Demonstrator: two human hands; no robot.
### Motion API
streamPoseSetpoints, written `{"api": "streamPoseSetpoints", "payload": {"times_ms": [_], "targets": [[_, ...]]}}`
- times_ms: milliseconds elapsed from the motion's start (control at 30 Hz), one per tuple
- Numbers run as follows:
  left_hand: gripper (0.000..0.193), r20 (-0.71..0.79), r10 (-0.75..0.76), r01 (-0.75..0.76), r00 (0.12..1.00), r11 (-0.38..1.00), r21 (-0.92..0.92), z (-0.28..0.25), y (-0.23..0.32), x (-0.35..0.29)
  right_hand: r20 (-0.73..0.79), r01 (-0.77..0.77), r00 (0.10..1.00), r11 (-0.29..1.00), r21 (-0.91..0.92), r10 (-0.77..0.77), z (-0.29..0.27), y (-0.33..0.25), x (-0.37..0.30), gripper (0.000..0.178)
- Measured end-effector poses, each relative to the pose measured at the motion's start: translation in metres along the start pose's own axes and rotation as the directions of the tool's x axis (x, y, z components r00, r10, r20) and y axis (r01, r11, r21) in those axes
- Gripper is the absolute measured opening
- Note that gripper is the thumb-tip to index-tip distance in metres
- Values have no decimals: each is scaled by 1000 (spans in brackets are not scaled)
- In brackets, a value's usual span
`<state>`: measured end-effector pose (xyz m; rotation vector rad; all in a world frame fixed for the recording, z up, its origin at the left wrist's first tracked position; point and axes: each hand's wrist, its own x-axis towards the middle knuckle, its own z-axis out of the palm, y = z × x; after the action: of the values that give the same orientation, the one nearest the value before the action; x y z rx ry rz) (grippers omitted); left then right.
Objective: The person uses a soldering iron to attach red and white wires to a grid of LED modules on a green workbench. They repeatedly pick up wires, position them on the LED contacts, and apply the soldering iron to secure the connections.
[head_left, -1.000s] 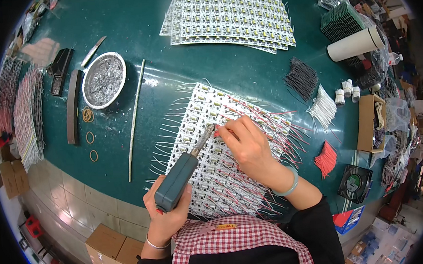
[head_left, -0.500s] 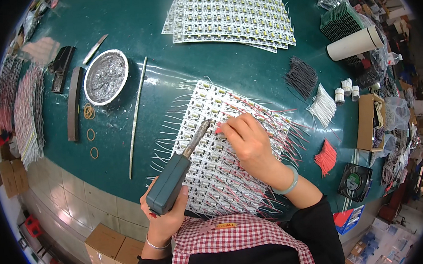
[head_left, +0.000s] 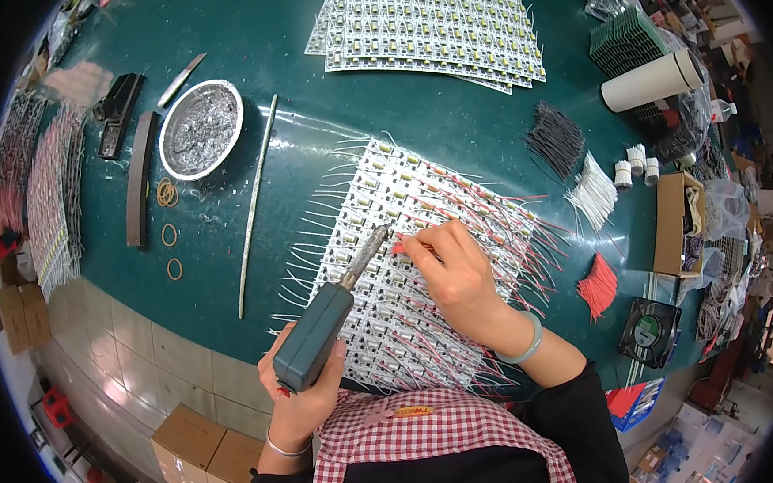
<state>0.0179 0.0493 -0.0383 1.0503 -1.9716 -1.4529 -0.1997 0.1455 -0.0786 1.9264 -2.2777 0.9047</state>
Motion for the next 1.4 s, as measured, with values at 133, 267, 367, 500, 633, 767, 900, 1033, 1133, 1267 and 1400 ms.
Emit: {"api": "streamPoseSetpoints", "payload": {"times_ms": [133, 267, 367, 500, 633, 767, 900, 1033, 1133, 1267, 1400], "targets": [[17, 16, 4, -4, 1000, 1000, 4, 0, -2, -1, -11, 2, 1000, 1000, -1, -2, 2, 0, 0, 30], [15, 10, -13, 13, 1000, 1000, -13, 3, -2, -1, -3, 5, 1000, 1000, -14, -5, 2, 0, 1, 30], [14, 26, -26, 27, 999, 999, -20, 3, -4, -1, -2, 9, 1000, 1000, -25, -9, 2, -1, 1, 30], [13, 39, 0, -3, 999, 997, 76, 2, 0, 0, -6, 9, 1000, 1000, -25, -9, 1, -2, 2, 29], [15, 51, -79, 78, 996, 997, 18, -1, -2, -3, -5, 12, 1000, 999, -41, -12, 2, -3, 2, 29], [20, -13, -63, 62, 998, 997, -50, -2, -2, -6, -2, 5, 1000, 999, -38, -5, 3, -4, 2, 29], [23, -8, -61, 61, 998, 998, -30, -5, -1, -8, -10, 3, 1000, 999, -52, -4, 2, -4, 2, 30], [24, -18, -29, 28, 999, 999, -32, -5, -1, -8, -21, 10, 1000, 999, -35, -11, 1, -5, 3, 29], [24, -26, -72, 70, 997, 996, -47, -8, -5, -14, -65, 33, 997, 999, -23, -34, -1, -10, 1, 28], [22, -44, -66, 63, 997, 996, -65, -8, -7, -17, -73, 38, 997, 999, 3, -37, -1, -18, -4, 29], [20, -57, -66, 61, 996, 994, -88, -8, -9, -21, -51, 21, 998, 1000, 6, -21, 5, -19, -8, 29]]}}
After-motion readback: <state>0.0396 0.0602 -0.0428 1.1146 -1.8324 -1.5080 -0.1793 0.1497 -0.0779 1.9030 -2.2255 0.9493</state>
